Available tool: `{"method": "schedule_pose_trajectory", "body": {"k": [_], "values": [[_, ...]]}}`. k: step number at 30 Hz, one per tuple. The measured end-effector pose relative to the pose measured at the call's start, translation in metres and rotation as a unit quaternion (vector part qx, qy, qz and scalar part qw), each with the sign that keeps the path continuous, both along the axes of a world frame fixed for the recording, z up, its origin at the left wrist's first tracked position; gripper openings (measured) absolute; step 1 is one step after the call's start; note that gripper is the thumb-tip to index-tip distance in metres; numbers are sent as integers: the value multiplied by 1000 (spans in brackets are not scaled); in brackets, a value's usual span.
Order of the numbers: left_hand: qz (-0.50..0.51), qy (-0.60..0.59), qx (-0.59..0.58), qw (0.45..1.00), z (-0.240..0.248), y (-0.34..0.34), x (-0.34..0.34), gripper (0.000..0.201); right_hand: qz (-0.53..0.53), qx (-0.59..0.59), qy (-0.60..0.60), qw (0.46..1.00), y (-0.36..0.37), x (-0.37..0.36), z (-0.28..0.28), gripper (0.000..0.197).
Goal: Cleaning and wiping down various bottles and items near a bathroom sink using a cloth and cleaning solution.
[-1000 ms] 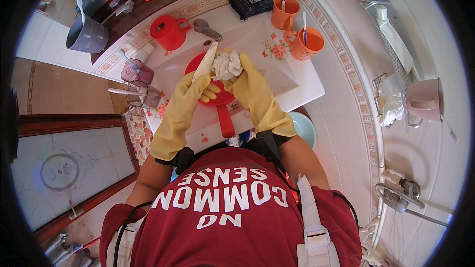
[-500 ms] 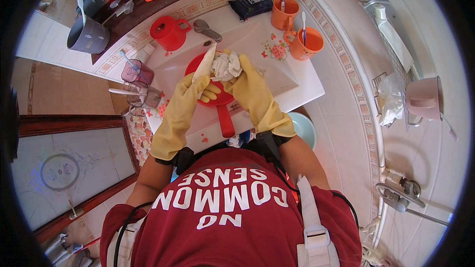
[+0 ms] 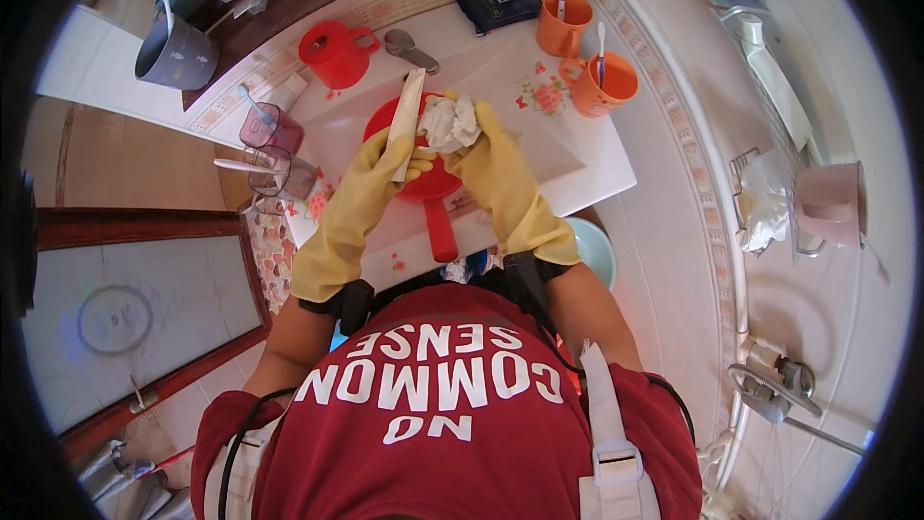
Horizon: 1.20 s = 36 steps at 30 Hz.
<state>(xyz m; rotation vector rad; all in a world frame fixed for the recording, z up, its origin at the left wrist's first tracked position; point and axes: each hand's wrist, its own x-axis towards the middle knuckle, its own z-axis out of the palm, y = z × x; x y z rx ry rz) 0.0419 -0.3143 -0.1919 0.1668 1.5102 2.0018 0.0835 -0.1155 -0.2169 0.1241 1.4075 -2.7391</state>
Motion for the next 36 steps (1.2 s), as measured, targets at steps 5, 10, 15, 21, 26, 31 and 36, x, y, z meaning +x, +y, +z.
{"method": "schedule_pose_trajectory", "body": {"k": [5,10,15,21,26,31,36], "values": [[25,-35,54,998,5,-11,-1,50,-4,-251,-56,966,12,-9,-12,51],[62,19,22,998,2,-25,5,49,-41,-182,-90,978,17,-12,-18,52],[150,48,-73,985,18,-32,24,52,-31,-207,-109,972,13,-12,-18,51],[205,43,-114,971,16,-45,43,55,11,-228,-126,965,8,-17,-28,51],[270,44,-158,949,10,-57,67,54,45,-223,-135,964,-1,-20,-32,51],[310,32,-180,933,-1,-75,85,53,47,-203,-138,968,-5,-24,-37,47],[346,-13,-174,922,0,-83,99,52,56,-155,-134,977,-9,-19,-26,46]]}}
